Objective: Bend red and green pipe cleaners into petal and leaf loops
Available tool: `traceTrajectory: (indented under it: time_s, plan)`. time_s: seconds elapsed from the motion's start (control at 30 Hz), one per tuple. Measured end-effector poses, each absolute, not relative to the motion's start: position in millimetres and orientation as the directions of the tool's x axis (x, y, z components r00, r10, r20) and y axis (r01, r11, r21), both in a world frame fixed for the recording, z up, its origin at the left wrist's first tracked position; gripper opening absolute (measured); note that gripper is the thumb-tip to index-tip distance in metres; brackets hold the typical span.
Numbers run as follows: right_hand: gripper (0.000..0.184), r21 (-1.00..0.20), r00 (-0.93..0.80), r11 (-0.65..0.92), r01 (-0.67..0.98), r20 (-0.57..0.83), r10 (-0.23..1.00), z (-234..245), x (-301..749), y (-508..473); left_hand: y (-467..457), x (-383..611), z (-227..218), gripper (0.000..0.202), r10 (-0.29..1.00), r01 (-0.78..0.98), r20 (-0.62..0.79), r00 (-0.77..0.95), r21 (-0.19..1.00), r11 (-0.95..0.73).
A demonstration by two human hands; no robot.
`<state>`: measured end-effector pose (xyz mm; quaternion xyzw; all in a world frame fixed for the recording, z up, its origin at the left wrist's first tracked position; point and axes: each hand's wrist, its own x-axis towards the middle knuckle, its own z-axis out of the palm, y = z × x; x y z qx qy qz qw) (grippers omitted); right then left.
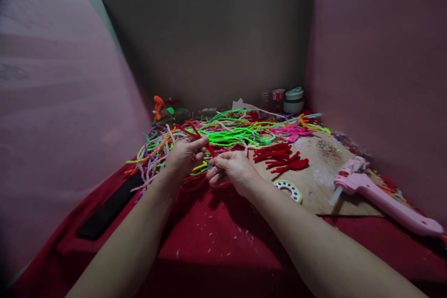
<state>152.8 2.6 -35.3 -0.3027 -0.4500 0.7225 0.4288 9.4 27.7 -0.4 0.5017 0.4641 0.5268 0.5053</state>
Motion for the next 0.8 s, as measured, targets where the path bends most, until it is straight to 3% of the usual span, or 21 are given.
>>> traceTrajectory:
  time_s: [0.23,0.5,0.8]
  plan:
    - [0.008,-0.890,-0.363,-0.147,-0.433,0.023,0.932,-33.7,150.8,3.4,19.2,16.6,1.0,0.036,0.989,0.056,0.054,0.135,0.996,-0.062]
    - [0.008,-0.897,-0.321,-0.119,-0.425,0.027,0.947,-36.1,148.3,4.5,20.2,17.6,-1.6,0.034,0.985,-0.009,0.033,0.168,0.999,-0.032]
    - [0.004,-0.873,-0.377,-0.233,-0.428,-0.062,0.924,-43.7,148.4,8.3,20.0,17.2,-3.2,0.033,0.990,0.069,0.050,0.132,0.996,-0.060]
